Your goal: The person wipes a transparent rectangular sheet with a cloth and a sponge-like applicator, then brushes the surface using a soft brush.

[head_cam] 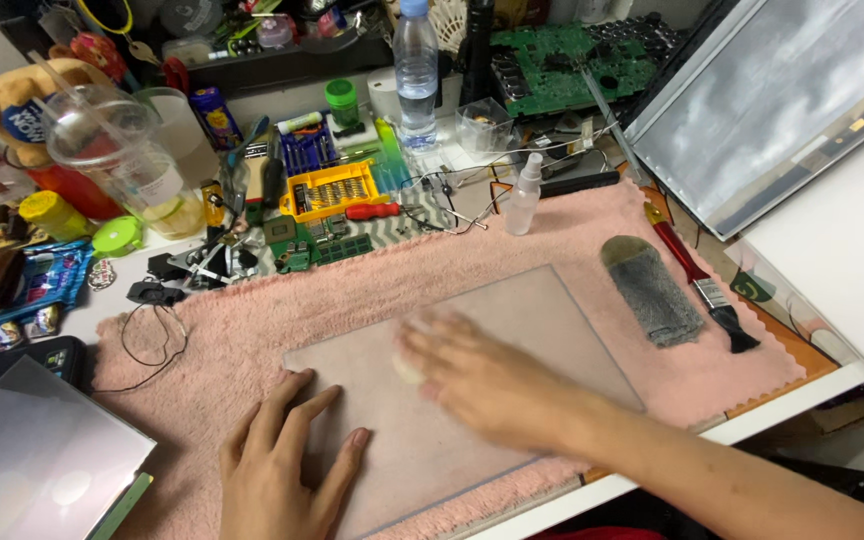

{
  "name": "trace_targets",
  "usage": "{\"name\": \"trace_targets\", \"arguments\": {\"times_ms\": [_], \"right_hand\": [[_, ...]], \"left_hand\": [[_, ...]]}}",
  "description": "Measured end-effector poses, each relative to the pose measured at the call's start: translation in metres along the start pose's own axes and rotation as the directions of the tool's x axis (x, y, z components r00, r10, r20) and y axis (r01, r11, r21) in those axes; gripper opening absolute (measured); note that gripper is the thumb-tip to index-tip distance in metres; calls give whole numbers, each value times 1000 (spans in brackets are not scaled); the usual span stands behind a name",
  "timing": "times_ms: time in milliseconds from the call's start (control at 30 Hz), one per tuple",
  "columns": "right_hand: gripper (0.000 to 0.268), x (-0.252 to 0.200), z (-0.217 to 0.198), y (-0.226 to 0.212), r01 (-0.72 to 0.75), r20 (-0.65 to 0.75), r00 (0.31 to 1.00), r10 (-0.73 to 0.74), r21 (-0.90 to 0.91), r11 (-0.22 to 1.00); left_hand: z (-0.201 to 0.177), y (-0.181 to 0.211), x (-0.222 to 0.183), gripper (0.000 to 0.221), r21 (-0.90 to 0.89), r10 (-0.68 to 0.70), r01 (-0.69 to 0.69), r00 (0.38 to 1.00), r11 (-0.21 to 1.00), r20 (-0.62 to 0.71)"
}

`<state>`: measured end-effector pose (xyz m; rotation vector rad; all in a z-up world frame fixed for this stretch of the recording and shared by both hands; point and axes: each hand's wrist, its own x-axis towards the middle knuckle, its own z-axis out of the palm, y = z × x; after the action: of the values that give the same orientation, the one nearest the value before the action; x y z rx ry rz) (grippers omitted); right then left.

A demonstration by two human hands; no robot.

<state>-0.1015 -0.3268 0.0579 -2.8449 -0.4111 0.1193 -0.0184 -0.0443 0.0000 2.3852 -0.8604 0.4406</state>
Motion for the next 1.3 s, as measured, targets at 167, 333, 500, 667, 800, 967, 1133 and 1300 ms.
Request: {"name": "trace_targets", "arguments": {"times_ms": [167,333,500,667,800,967,1133,1300], "right_hand": [[61,-35,10,-9,270,-128,955,-266,9,963],[59,-19,14,32,161,-163,973,-166,-44,986],[64,19,9,14,48,-124,991,-42,49,998],[60,-19,11,12,233,-145,962,-230,9,972],[60,-29,16,60,122,-119,985,-128,-61,991],[67,1,-5,43,-127,-44,991,129,40,991],[62,-35,0,26,73,-89,994,-65,98,992],[64,-49,-2,55,-3,-60,998,10,113,994]], "left_hand": [[-2,1,2,58,-5,21,-21,1000,1000,14],[-9,5,4,53,-11,29,-29,999,1000,32],[-2,-1,1,57,-13,42,-42,999,999,15],[3,-4,0,56,5,20,-20,1000,1000,-9],[2,-4,0,54,0,39,-39,999,999,-30],[1,-3,1,55,3,15,-15,1000,1000,12],[1,-2,2,55,-6,10,-10,1000,1000,13],[-3,0,2,54,-8,12,-12,1000,1000,26]]}}
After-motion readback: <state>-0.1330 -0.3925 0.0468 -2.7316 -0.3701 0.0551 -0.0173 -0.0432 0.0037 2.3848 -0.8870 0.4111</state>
